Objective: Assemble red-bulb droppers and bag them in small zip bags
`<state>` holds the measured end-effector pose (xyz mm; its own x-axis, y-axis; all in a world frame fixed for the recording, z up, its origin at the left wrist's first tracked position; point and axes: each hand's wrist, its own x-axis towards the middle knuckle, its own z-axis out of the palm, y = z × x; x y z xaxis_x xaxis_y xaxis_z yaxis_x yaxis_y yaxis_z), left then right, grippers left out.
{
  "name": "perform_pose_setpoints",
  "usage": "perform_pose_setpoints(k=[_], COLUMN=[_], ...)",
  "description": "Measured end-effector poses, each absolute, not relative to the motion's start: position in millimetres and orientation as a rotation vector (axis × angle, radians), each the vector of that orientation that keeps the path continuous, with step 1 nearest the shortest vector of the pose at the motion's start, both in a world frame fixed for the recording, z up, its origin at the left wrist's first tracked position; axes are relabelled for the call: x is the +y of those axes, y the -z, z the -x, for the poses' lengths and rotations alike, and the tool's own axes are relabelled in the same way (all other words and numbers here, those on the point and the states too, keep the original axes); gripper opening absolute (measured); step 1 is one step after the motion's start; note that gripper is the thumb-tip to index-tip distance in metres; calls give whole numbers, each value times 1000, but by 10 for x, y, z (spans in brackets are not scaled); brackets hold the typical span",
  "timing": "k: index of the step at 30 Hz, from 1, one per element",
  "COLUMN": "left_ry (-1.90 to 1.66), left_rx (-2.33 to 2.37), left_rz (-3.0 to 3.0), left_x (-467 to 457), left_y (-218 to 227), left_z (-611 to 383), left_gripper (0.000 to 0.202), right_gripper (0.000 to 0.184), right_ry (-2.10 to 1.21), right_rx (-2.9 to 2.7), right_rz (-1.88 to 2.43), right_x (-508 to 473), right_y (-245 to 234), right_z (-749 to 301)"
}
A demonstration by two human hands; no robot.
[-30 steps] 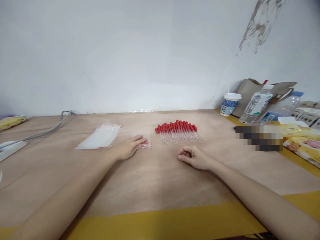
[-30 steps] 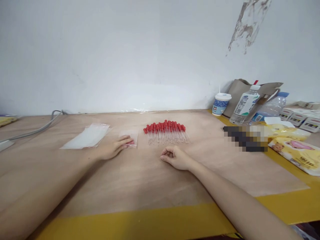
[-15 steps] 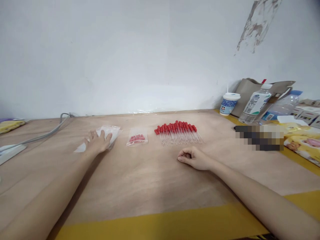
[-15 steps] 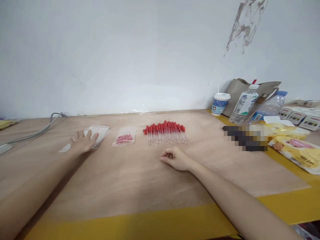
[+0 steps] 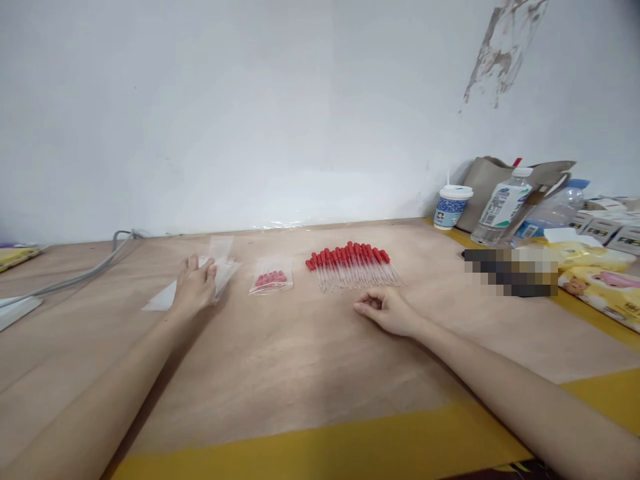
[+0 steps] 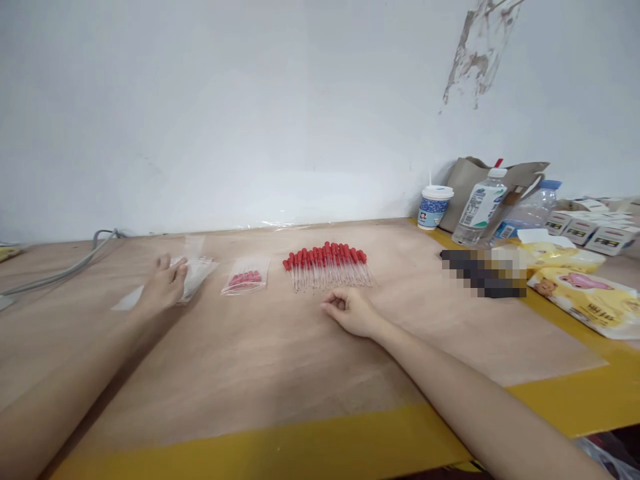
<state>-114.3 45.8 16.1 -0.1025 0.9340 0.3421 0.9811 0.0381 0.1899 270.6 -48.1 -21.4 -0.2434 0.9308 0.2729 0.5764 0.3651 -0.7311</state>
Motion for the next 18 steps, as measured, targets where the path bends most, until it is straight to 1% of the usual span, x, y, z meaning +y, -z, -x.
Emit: perform_pose_setpoints(k=[1, 2, 3, 5, 8, 9, 12, 18], left_ry=[615, 730, 760, 598, 304, 246, 163, 230], left_rx=[-2066, -1831, -1618, -1353, -1096, -1031, -986, -1023], left_rz=[2083, 2239, 2418, 2760, 3044, 3092, 3132, 3147], left_x=[382, 283, 165, -102, -445, -516, -593, -554], left_y=[-206, -242, -263, -251, -128, -81, 13, 23], left_z=[1033, 899, 749, 434, 75, 9, -49, 6], left_gripper=[49, 49, 49, 47, 46, 48, 53, 51], right_gripper=[18, 17, 15, 12, 9, 8, 10, 11], right_ry=[-541, -430, -333, -211, -158, -145, -127, -220], right_rx=[-1874, -1819, -1781, -1739, -1683, -1659, -1566, -1401], right_rz=[1350, 1394, 1434, 1497, 1653, 1688, 1790, 1973], right_x=[-436, -378, -309, -146, 126, 217, 468, 779], right_y=[206, 190, 166, 99, -12, -42, -95, -104], right_z=[-2719, -2736, -2753, -2780, -2768, -2747, -2649, -2499])
